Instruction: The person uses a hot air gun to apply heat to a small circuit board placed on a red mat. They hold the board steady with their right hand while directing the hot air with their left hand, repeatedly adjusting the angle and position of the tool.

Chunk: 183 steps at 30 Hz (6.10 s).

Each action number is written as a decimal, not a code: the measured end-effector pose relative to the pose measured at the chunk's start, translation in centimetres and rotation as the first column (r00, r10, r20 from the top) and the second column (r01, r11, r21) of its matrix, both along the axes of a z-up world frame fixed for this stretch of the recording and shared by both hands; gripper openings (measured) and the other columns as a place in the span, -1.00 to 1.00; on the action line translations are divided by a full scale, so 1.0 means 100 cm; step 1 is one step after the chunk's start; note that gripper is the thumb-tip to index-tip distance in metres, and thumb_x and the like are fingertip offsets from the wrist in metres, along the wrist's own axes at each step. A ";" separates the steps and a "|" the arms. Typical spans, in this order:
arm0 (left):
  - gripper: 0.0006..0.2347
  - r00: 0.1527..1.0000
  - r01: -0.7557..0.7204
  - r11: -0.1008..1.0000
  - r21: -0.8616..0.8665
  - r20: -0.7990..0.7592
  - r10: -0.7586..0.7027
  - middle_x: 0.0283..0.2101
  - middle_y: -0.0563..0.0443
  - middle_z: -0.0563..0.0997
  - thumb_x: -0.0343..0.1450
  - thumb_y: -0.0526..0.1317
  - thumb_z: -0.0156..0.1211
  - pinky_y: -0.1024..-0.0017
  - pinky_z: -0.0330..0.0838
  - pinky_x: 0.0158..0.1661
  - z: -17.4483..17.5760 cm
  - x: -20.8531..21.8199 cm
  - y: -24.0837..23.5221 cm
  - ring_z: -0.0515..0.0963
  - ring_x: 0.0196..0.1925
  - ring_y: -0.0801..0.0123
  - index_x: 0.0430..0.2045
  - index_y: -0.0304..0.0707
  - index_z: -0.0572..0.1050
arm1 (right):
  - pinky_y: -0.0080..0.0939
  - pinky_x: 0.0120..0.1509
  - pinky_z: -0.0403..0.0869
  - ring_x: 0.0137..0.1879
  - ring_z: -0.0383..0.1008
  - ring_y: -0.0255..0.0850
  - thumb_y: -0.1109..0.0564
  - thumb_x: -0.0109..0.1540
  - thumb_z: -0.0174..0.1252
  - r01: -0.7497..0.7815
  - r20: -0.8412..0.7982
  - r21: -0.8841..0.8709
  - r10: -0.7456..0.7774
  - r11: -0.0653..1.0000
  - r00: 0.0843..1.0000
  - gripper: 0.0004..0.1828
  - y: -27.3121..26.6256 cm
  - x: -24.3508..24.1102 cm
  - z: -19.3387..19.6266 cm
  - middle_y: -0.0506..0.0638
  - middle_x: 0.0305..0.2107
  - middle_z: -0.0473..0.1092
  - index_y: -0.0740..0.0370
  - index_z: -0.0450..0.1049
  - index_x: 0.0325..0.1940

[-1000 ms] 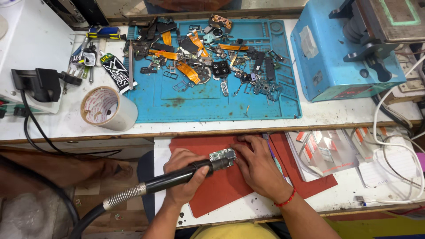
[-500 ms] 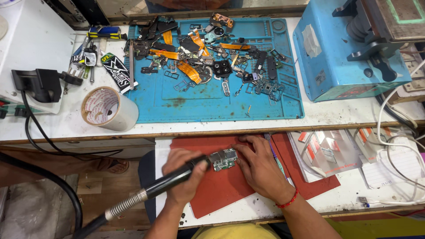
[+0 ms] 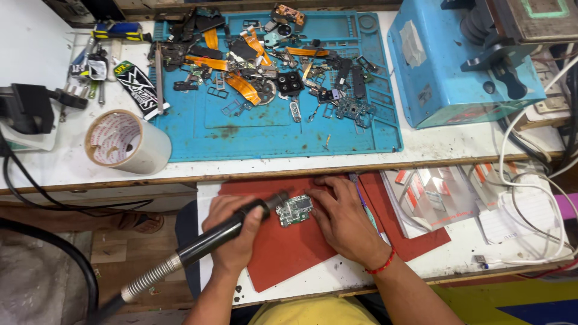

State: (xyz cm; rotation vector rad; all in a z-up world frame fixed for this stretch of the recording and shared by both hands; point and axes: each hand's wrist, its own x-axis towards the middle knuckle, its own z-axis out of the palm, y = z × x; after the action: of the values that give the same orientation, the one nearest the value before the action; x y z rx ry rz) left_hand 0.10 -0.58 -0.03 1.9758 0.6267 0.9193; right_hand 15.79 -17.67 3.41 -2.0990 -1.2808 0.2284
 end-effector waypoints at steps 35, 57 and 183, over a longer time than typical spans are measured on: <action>-0.70 0.992 0.101 0.994 0.033 0.074 -0.103 -0.36 -0.06 0.66 0.36 -0.02 0.37 0.32 0.51 -0.13 0.001 0.002 -0.001 0.62 -0.23 0.24 -0.35 -0.33 0.66 | 0.07 0.33 0.32 0.25 0.28 0.15 0.21 0.19 0.24 0.038 0.022 0.019 -0.039 0.999 0.999 -0.62 0.003 -0.005 -0.003 0.21 0.11 0.31 0.21 0.49 0.10; -0.73 0.990 0.089 0.996 0.001 0.114 -0.088 -0.33 -0.09 0.65 0.39 -0.05 0.33 0.32 0.53 -0.13 -0.003 0.000 0.004 0.64 -0.23 0.21 -0.35 -0.34 0.64 | 0.09 0.34 0.30 0.26 0.27 0.16 0.22 0.20 0.23 0.020 0.043 0.029 -0.021 0.999 0.999 -0.59 0.001 -0.002 -0.007 0.20 0.12 0.31 0.20 0.49 0.14; -0.74 0.954 0.259 0.960 -0.105 0.184 -0.237 -0.38 -0.14 0.68 0.35 -0.15 0.29 0.30 0.46 -0.10 -0.029 -0.006 0.018 0.64 -0.25 0.19 -0.35 -0.45 0.67 | 0.12 0.34 0.25 0.26 0.24 0.18 0.19 0.16 0.26 0.042 0.013 -0.014 -0.041 0.999 0.999 -0.56 0.003 -0.002 -0.004 0.24 0.11 0.29 0.16 0.52 0.15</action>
State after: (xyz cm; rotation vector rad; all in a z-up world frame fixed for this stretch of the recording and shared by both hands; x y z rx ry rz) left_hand -0.47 1.24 -2.91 1.7900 0.3219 0.8576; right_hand 15.62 -17.36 3.05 -2.1402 -1.2450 0.2074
